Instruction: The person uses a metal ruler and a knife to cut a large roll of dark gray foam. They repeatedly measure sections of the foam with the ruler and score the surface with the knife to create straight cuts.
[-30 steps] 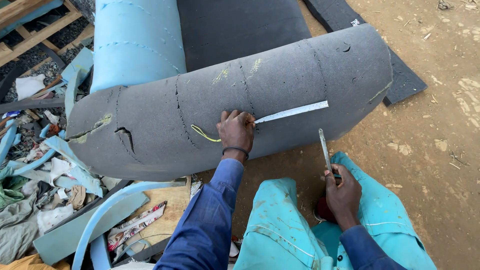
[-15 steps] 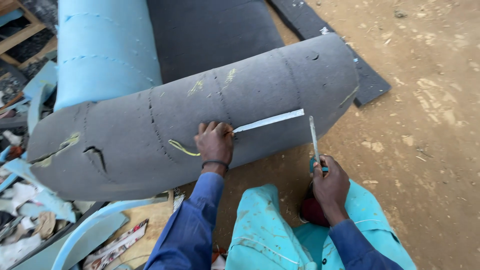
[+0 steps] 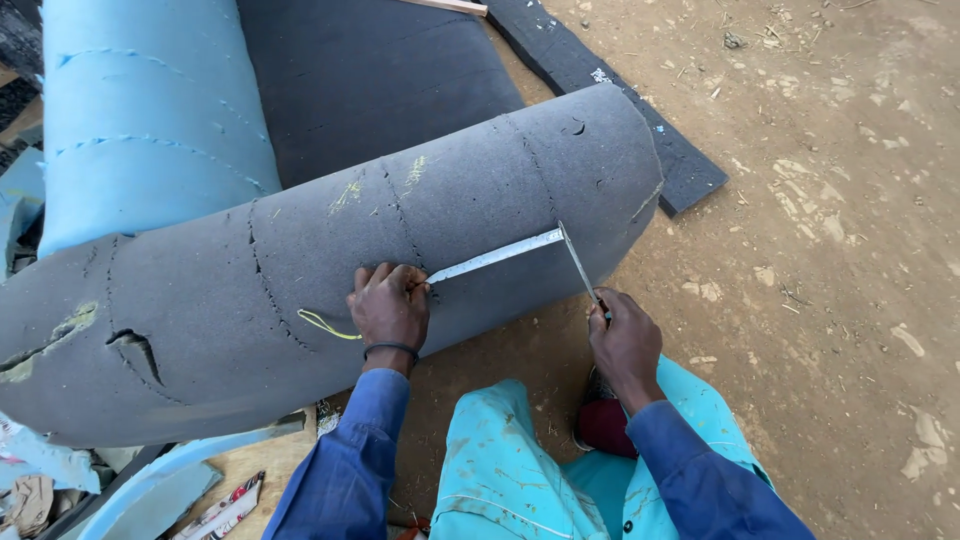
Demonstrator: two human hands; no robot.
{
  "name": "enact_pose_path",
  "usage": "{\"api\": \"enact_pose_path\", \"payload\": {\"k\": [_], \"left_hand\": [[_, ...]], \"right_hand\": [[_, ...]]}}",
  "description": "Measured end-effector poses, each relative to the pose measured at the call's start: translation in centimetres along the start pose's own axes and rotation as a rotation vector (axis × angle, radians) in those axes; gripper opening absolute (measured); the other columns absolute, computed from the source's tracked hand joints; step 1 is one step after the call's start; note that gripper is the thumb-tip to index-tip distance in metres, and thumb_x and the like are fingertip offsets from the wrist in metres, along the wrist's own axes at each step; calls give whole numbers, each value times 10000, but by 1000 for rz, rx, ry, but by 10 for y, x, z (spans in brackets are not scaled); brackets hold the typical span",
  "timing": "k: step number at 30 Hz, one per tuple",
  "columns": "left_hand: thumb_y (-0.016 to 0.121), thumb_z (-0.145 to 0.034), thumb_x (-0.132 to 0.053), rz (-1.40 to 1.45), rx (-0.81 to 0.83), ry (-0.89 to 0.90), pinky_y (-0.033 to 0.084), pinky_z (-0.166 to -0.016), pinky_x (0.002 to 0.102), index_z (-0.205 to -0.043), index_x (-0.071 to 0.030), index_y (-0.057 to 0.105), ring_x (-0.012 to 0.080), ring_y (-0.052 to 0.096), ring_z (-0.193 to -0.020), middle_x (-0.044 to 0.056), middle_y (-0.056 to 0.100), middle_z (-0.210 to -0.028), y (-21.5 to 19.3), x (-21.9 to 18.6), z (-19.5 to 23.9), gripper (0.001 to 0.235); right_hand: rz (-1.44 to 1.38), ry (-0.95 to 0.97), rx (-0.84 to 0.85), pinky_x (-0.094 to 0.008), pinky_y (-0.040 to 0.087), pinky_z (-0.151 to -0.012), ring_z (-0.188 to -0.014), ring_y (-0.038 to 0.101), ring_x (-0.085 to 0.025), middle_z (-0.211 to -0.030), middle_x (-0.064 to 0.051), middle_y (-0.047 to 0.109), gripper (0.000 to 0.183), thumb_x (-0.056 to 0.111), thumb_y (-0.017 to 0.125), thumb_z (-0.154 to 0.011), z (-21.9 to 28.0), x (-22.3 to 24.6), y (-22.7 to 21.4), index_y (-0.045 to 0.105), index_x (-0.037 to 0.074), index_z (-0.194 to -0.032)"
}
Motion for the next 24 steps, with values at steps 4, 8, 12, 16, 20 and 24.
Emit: {"api": "enact_pose_path", "payload": {"k": [4, 8, 12, 16, 20, 24], "left_hand": [[995, -862, -264, 6, -6, -3, 542, -1053, 505, -973, -312, 829, 212, 648, -1099, -92, 676, -902, 2, 2, 0, 205], [1000, -866, -256, 24, -10, 1, 557, -1050, 514, -979, -309, 833, 216, 645, -1082, -87, 675, -902, -3, 0, 0, 209], [1000, -864, -265, 8, -1, 1, 553, -1048, 508, -975, -319, 836, 210, 650, -1084, -95, 680, -899, -5, -2, 0, 205], [980, -908, -206, 37, -1, 7, 572, -1024, 539, -986, -273, 837, 243, 649, -1059, -67, 665, -890, -15, -12, 0, 176], [1003, -862, -236, 5, -8, 20, 576, -1019, 527, -970, -301, 833, 226, 655, -1062, -86, 676, -903, -7, -3, 0, 212], [1015, -843, -241, -14, -3, 12, 582, -1016, 524, -959, -292, 842, 225, 657, -1057, -80, 687, -906, -8, -4, 0, 215]], "right_hand": [[33, 3, 27, -683, 673, -891, -1059, 822, -484, -1126, -141, 839, 266, 195, 649, -1113, -1, -21, 18, 797, 181, -1333], [114, 30, 82, -655, 684, -883, -1015, 834, -462, -1049, -134, 826, 193, 202, 620, -1097, 3, -53, 47, 760, 181, -1228], [98, 46, 105, -666, 679, -862, -1018, 830, -475, -1034, -144, 820, 163, 199, 630, -1095, 10, -56, 49, 747, 176, -1205], [-12, 47, 16, -673, 662, -856, -1023, 817, -490, -1034, -172, 822, 133, 217, 662, -1103, 4, -31, 31, 754, 157, -1178], [-56, -20, -33, -625, 690, -844, -982, 837, -431, -1017, -139, 835, 113, 163, 658, -1124, -16, -5, 16, 763, 138, -1159], [-72, -78, -23, -666, 688, -825, -975, 833, -467, -1008, -190, 822, 141, 118, 620, -1149, -18, -1, 19, 755, 85, -1177]]}}
Point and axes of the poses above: each hand's wrist, its own z-axis away from the middle knuckle, its own y-axis out of the palm, x = y × z, the point moved 3 cm from there along -z, towards the middle knuckle
